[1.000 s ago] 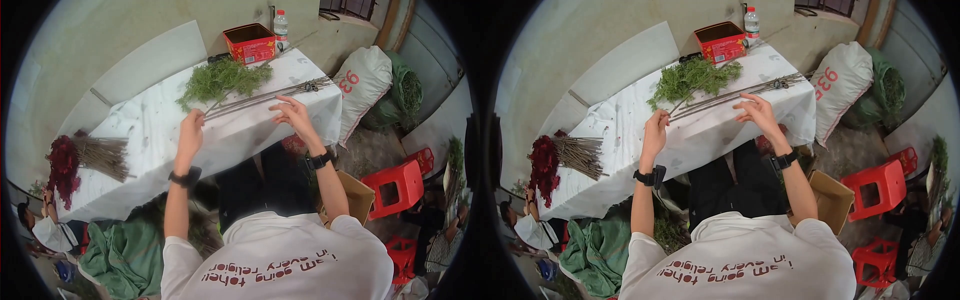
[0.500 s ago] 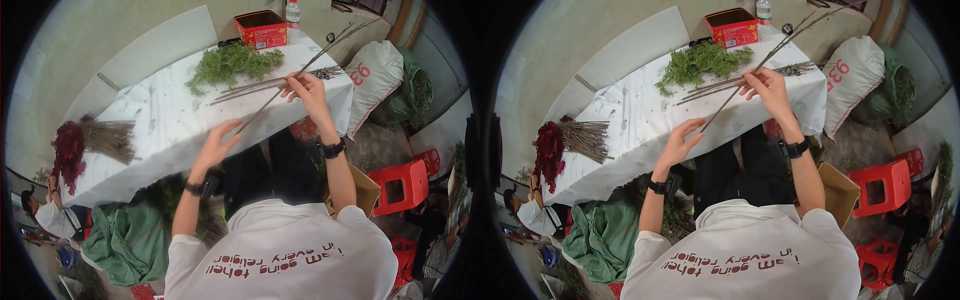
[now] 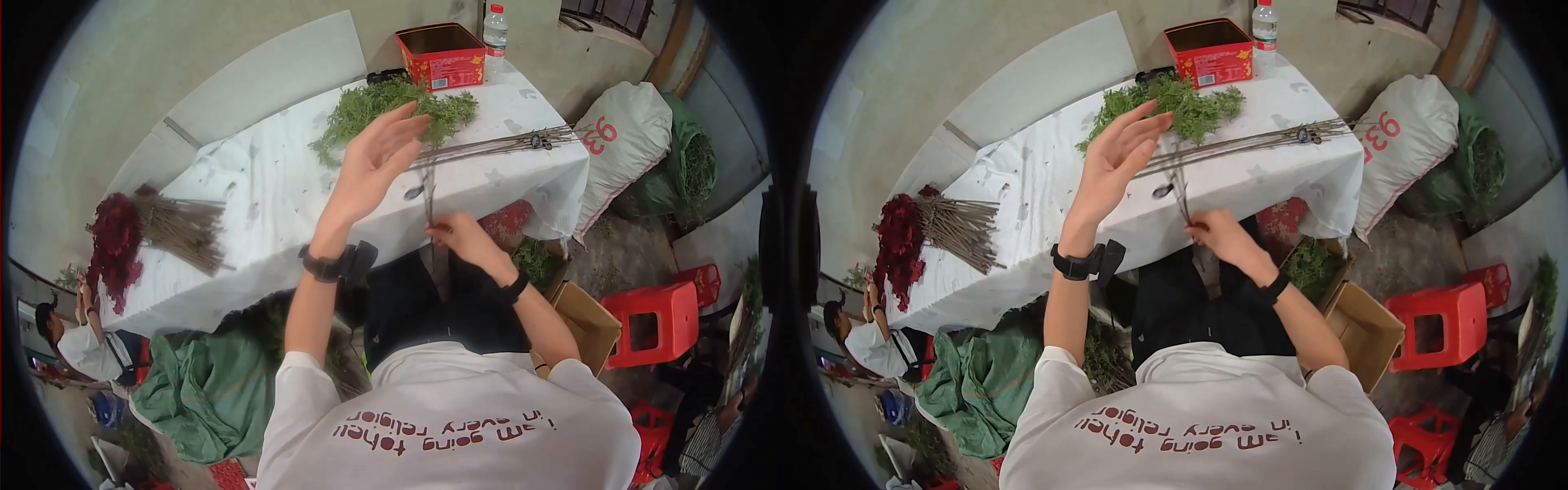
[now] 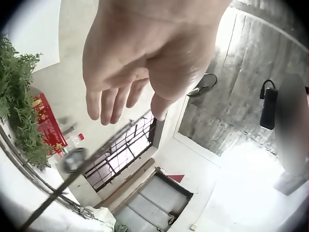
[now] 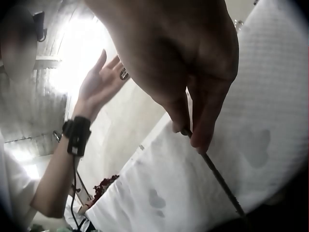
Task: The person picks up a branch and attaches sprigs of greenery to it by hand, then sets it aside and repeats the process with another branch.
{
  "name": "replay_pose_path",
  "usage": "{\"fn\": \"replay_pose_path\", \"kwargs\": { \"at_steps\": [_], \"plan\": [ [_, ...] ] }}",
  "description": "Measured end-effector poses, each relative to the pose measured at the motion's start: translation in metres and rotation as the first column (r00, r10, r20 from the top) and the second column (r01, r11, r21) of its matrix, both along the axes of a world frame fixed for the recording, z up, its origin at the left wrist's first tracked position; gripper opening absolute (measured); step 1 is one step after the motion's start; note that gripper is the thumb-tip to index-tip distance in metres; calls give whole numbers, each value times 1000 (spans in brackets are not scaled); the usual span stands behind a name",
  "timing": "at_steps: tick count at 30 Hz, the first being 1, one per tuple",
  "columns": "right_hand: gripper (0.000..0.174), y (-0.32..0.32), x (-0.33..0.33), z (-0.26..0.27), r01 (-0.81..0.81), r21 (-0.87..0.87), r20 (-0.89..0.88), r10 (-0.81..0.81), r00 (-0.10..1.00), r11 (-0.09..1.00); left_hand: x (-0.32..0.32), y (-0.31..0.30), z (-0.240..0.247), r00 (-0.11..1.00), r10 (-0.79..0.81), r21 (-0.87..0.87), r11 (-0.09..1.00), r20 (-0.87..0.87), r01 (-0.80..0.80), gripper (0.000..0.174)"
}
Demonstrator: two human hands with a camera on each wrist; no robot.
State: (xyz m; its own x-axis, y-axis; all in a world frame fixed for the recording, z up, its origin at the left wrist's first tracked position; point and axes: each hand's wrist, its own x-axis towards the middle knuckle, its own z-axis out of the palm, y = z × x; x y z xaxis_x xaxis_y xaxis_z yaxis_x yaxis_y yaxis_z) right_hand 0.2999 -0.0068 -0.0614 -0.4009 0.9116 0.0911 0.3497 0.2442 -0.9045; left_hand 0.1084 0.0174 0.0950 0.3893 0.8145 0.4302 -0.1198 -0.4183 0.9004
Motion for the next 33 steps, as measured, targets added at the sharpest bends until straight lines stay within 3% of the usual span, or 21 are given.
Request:
{"fn": "replay_pose_path", "kwargs": {
  "at_steps": [4, 7, 8, 10, 12, 14, 15, 18, 23, 27, 28, 30, 31, 33],
  "plan": [
    [17, 1, -6, -18, -51, -8, 116, 52, 992, 999, -4, 28, -10, 998, 36, 13, 999, -58, -35, 34],
    [17, 1, 1, -31, -118, 235, 281, 49, 959, 965, -2, 33, -23, 998, 36, -61, 997, -55, -39, 28],
    [17, 4, 6, -26, -118, 225, 274, 53, 960, 967, -2, 31, -26, 999, 41, -121, 992, -12, -43, 27],
    [20, 14, 22, 8, -170, 160, 190, 139, 972, 972, -3, 28, -35, 998, 56, -196, 979, 25, -50, 26],
    [21, 23, 27, 58, 86, -213, -2, -88, 996, 973, -3, 28, -50, 996, 66, -213, 976, 54, -53, 30],
    [21, 47, 30, 78, 321, -52, -34, -323, 946, 946, 0, 30, -62, 995, 71, -222, 974, 70, -54, 32],
    [21, 61, 29, 76, 320, -56, -33, -322, 946, 946, 2, 31, -68, 994, 41, -239, 971, 97, -17, 33],
    [20, 98, 20, 68, 513, 458, 10, -581, 814, 726, 9, 32, -76, 989, 0, -267, 963, 147, 39, 34],
    [17, 114, 1, 62, 499, 408, 165, -600, 783, 764, 21, 26, -82, 999, -13, -223, 975, 34, 20, 29],
    [15, 125, -1, 46, 496, 460, -48, -537, 842, 736, 18, 31, -90, 999, 25, -68, 997, -41, -27, 29],
    [15, 125, 1, 46, 485, 281, -189, -447, 874, 828, 17, 32, -91, 997, 39, -28, 999, -68, -41, 28],
    [18, 125, 4, 46, 324, -63, -491, -312, 814, 944, 15, 32, -92, 994, 55, 10, 998, -96, -54, 28],
    [18, 125, 7, 45, 324, -67, -491, -314, 813, 944, 15, 30, -89, 998, 41, -106, 993, -57, -47, 27],
    [20, 124, 15, 42, 170, -224, -686, -279, 672, 960, 16, 26, -87, 999, 25, -332, 943, 26, -14, 26]
  ]
}}
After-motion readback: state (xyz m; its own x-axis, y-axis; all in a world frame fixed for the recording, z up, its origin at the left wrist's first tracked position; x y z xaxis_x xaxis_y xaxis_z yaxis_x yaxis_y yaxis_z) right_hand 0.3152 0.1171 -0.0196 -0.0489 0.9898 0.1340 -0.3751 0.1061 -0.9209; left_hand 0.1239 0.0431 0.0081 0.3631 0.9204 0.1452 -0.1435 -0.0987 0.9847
